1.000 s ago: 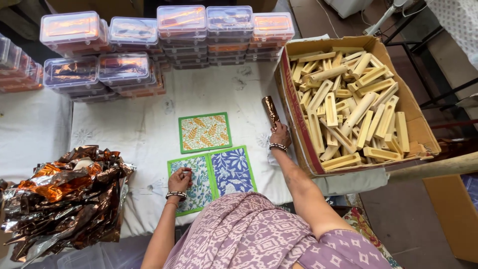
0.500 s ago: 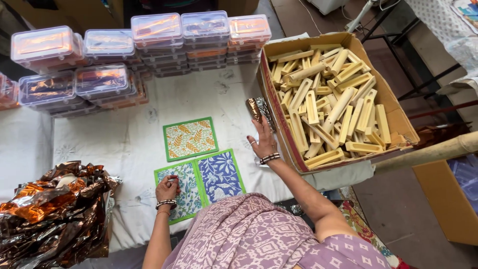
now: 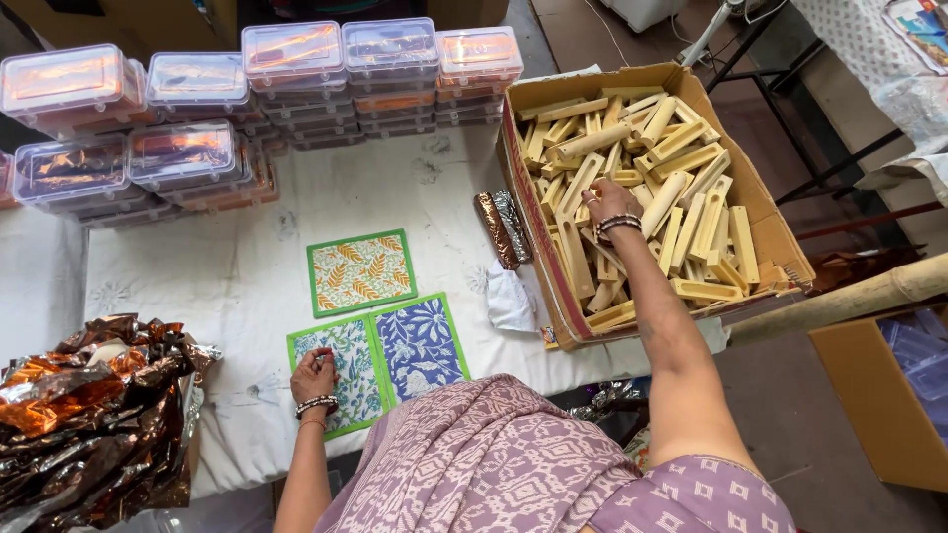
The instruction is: The person sits at a table and repeatedly picks up wooden blocks from a cardboard box. They wipe each block with a white cloth, then wrap it in a sheet of metallic foil. The wrapped items are placed on the table, and the person also handles plastic containers and a white cloth during the process.
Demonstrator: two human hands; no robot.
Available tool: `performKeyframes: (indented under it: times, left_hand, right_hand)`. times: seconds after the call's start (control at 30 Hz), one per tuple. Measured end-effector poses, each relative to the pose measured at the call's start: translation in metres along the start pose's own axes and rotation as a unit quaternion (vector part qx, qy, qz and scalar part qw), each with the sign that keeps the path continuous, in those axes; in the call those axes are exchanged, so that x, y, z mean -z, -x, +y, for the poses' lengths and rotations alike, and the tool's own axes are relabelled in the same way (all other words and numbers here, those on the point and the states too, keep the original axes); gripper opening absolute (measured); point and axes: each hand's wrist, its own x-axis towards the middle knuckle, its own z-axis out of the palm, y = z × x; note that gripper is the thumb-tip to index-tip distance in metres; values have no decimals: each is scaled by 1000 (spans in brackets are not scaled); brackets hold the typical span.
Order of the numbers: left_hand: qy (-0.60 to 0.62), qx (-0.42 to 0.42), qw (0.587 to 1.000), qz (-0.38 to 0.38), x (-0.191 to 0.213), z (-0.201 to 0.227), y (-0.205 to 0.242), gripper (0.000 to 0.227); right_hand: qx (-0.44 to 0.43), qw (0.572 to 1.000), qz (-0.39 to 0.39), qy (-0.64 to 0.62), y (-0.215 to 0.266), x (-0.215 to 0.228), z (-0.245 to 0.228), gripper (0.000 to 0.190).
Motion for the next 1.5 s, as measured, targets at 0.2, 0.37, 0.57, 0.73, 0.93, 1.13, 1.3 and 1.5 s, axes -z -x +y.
performKeyframes:
  times: [0.2,0.37,0.57,0.73,0.93,1.13,1.3,1.5]
  left_hand:
    - [15,2,1000,4,-1,-7,-3,13]
    - [5,5,1000,22,-1,4,2,14]
    - [13,6,1000,19,3,11,7,14]
    - [1,16,1000,24,4,16,8,15]
    - [15,13,1000,23,4,16,7,15]
    - [-17,27,999,34,4,22,10,14]
    - [-14,37,998,42,2,28,14,14]
    - [-24,36,998,37,5,23,6,13]
  right_hand:
    - [-49,984,-80,150,-10,-18,-48,75]
    - [-67,988,-68,125,-17,-20,-54,72]
    - [-111,994,1,3,-24,-26,-39,72]
    - [-91,985,108,-96,-47,-50,-22,52]
    - [-45,876,210,-431,-81,-35,-28,27]
    - [-128,823,86,-547,-71,3,-62,52]
    - [7,985,86,-147,-96,-16,-71,44]
    - [105,994,22,36,-152,-61,-75,27]
